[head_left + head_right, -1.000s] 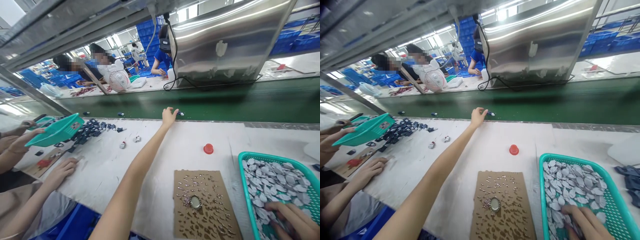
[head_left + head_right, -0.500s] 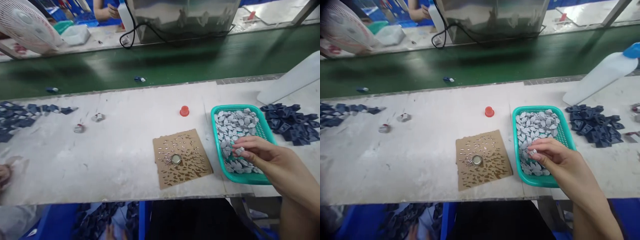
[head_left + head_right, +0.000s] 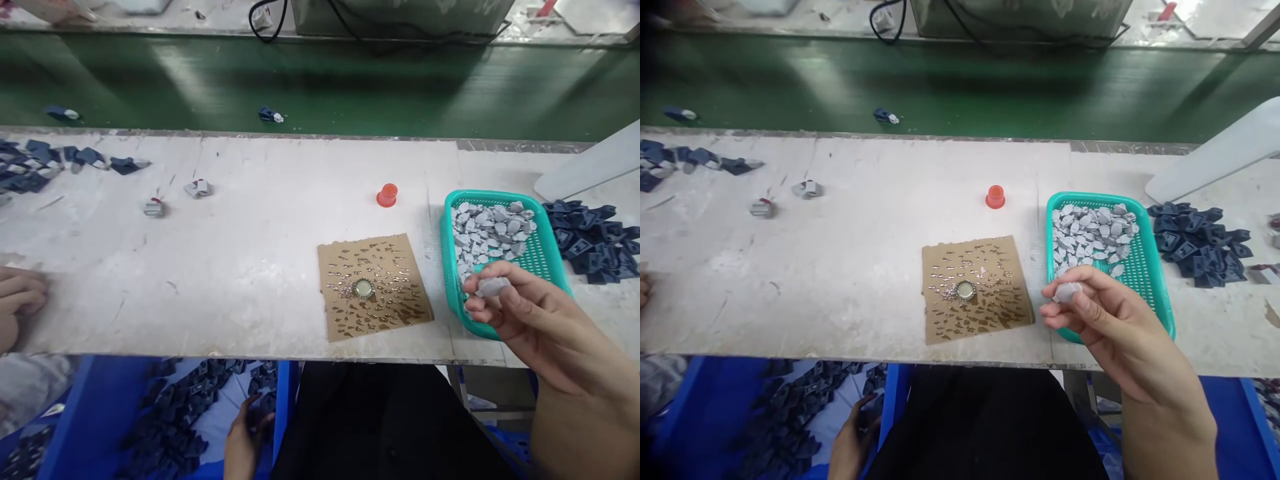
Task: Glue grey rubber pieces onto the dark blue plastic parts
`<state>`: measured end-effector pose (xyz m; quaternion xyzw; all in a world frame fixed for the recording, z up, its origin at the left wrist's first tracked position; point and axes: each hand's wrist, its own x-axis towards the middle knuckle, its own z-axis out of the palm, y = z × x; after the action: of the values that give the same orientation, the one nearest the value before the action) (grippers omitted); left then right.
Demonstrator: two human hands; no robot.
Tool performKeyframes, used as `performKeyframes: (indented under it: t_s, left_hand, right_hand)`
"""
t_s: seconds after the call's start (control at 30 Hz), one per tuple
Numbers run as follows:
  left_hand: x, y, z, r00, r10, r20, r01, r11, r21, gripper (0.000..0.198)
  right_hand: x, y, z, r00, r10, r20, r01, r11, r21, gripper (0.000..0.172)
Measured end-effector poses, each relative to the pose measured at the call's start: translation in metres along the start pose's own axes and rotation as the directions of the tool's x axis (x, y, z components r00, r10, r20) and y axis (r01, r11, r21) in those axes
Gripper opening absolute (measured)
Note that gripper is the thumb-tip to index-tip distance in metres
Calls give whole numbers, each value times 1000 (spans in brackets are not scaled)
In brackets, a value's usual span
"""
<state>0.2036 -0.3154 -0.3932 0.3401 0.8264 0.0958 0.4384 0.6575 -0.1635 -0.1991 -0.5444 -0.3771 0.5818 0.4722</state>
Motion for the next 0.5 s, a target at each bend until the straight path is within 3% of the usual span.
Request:
performKeyframes:
  t_s: [0.17,0.3,0.5]
  left_hand:
    - [14,-19,-4,998,-69,13,69,996,-55,52]
    - [21,-23,-16,989,-136,53,144,965,-219,57]
    - [19,-1,-68,965,-132,228,230,848,-478,58]
  right_hand:
    - [5,-1,11,1000,20,-19,-20,1000,-4,19]
    - [8,2,18,1000,17,25,-16,999,-41,14]
    - [10,-2,27,992,104,71,-107,994,35,16]
